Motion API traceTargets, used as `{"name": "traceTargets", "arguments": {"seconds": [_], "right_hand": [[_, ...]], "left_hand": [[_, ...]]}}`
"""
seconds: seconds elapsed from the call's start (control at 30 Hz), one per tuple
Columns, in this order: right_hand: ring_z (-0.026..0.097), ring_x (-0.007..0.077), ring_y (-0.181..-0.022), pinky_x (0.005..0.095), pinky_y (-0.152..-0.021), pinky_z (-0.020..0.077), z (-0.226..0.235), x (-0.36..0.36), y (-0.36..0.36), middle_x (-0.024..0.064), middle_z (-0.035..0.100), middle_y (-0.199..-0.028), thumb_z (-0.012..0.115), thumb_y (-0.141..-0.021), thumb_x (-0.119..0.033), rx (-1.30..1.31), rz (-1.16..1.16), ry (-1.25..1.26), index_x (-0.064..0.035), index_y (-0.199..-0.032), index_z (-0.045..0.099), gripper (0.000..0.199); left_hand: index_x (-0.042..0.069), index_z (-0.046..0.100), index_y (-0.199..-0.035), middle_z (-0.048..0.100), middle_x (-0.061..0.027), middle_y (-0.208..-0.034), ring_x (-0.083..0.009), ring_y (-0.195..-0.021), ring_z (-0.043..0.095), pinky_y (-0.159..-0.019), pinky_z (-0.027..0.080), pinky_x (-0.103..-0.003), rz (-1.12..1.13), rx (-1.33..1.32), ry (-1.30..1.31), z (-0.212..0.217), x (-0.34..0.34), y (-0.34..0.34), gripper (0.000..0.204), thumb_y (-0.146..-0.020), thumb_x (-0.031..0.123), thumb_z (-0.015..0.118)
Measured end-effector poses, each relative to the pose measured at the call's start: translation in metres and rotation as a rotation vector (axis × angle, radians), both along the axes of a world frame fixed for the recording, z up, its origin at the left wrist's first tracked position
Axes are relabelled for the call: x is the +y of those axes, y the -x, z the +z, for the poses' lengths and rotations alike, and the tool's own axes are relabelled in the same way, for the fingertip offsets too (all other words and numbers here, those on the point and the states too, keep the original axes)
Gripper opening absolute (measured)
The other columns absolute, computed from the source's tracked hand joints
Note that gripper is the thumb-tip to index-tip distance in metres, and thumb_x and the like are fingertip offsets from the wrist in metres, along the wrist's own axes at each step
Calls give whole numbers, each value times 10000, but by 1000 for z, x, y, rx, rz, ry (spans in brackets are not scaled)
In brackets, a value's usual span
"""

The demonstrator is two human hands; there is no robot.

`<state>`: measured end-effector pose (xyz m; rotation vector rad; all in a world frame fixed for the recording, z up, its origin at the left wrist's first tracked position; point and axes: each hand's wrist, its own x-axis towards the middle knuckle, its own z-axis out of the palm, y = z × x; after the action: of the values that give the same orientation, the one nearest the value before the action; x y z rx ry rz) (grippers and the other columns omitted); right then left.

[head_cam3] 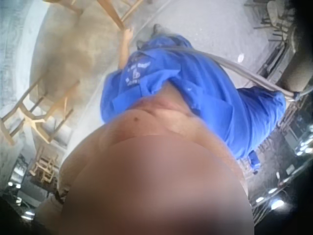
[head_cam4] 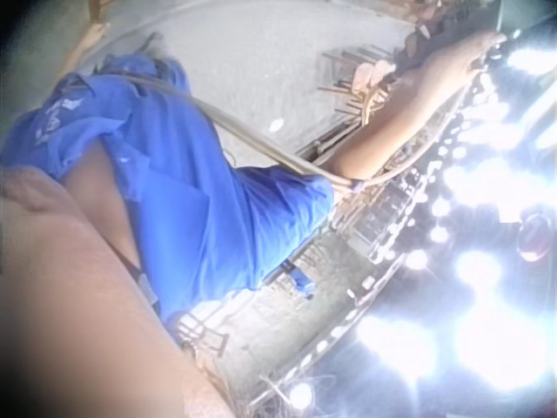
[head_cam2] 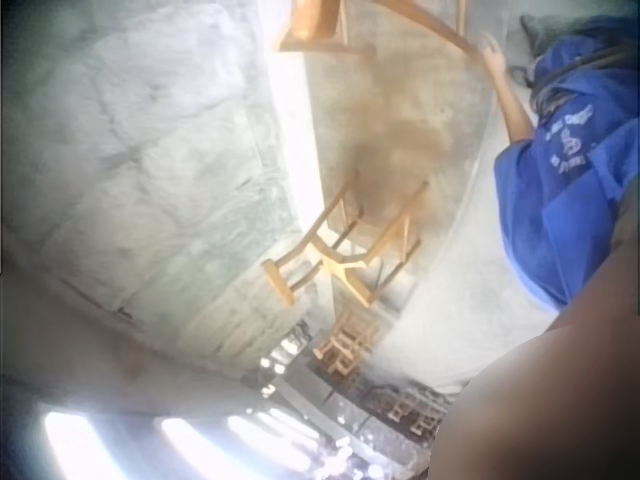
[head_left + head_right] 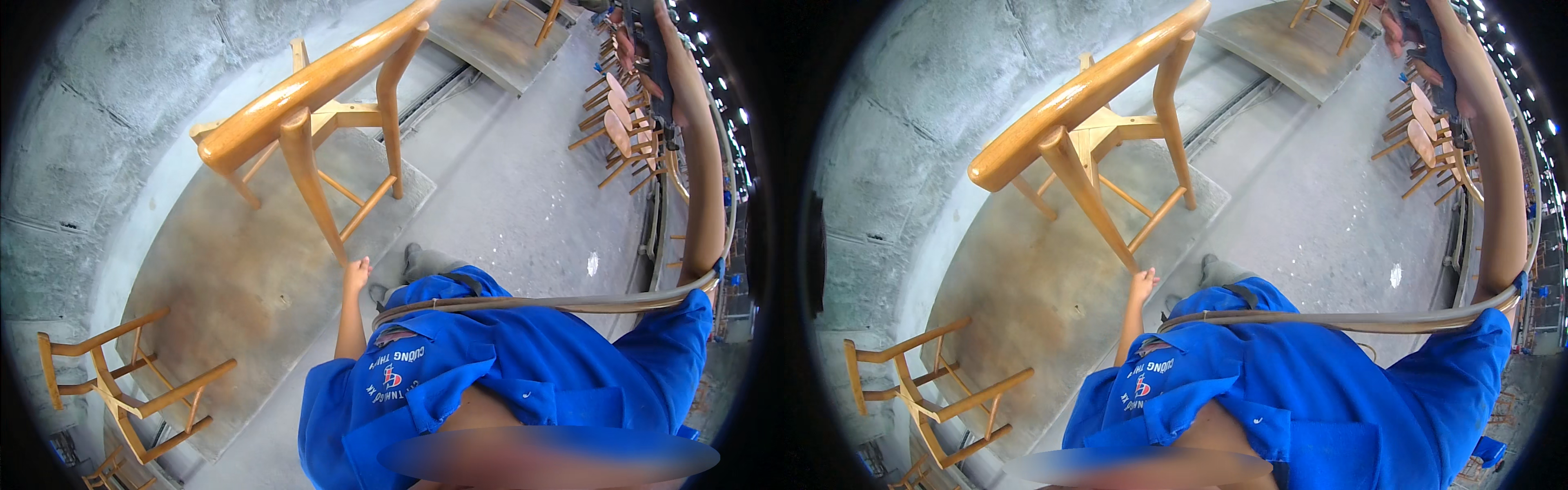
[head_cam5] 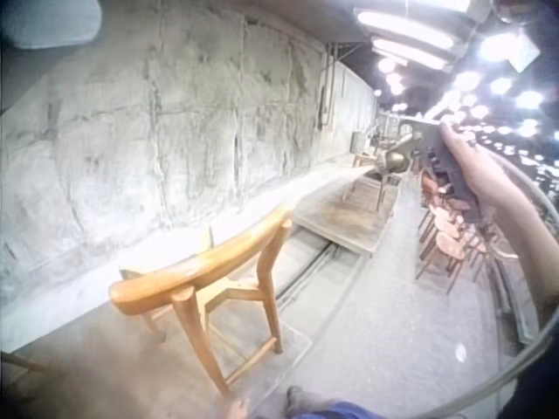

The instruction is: The person uses a spray gun to apply finish to wooden chairs in a workshop. They hold each chair with one hand and spray with the other, rotating the chair to cover all sides before moving to the next unit.

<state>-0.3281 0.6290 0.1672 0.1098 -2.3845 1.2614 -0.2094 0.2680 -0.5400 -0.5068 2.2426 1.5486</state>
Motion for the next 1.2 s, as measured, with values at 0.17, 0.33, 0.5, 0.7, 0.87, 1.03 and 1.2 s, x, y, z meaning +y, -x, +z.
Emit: {"name": "traceTargets", "arguments": {"seconds": [0.17, 0.33, 0.5, 0.7, 0.87, 1.03, 1.2], "right_hand": [[434, 28, -522, 186, -442, 304, -21, 35, 4, -24, 598, -717, 463, -961, -621, 22, -70, -135, -54, -1058, 682, 616], [654, 114, -765, 273, -677, 508, -88, 33, -11, 38, 694, -802, 720, -902, -349, 161, 302, -503, -9, -1084, 696, 386], [675, 376, -804, 423, -723, 547, -198, 4, 12, 187, 699, -898, 750, -854, -319, 202, 698, -731, 6, -1047, 674, 386], [667, 386, -801, 458, -710, 537, -341, 14, 38, 198, 680, -842, 607, -910, -514, -249, 831, -939, -31, -927, 631, 484], [667, 393, -797, 471, -726, 530, -431, 30, 32, 205, 689, -831, 595, -917, -531, -429, 925, -922, -28, -990, 661, 512], [658, 302, -693, 410, -674, 512, -441, 45, 30, 168, 665, -716, 620, -917, -506, -763, 737, -530, 5, -991, 699, 522], [556, 109, -561, 320, -562, 462, -434, 34, 37, 56, 586, -587, 672, -905, -453, -677, 458, 31, 20, -945, 710, 476]], "left_hand": [[-50, 661, -1130, 729, -157, -925, -198, -841, 691, -781, 528, -317, 286, 43, -239, 41, 19, -98, 493, -1007, 407, 525], [-18, 629, -1236, 696, -174, -1062, -199, -971, 657, -880, 490, -303, 313, 126, -456, 139, 53, -156, 511, -1010, 427, 519], [-9, 632, -1100, 669, -119, -947, -254, -966, 642, -890, 475, -326, 212, 445, -248, 199, 105, -176, 552, -911, 509, 628], [-13, 629, -958, 672, -96, -850, -206, -826, 627, -789, 489, -329, 363, 280, -89, 195, 143, -223, 400, -887, 377, 684], [-11, 626, -927, 633, -47, -790, -142, -786, 581, -749, 473, -299, 508, 229, -113, 211, 170, -255, 457, -848, 429, 719], [-11, 604, -924, 599, -24, -731, -107, -709, 548, -654, 454, -270, 568, 195, -15, 254, 183, -251, 653, -810, 624, 706], [-2, 605, -1015, 581, -8, -680, -79, -610, 503, -552, 387, -239, 521, 342, -34, 279, 181, -232, 722, -787, 676, 700]]}}
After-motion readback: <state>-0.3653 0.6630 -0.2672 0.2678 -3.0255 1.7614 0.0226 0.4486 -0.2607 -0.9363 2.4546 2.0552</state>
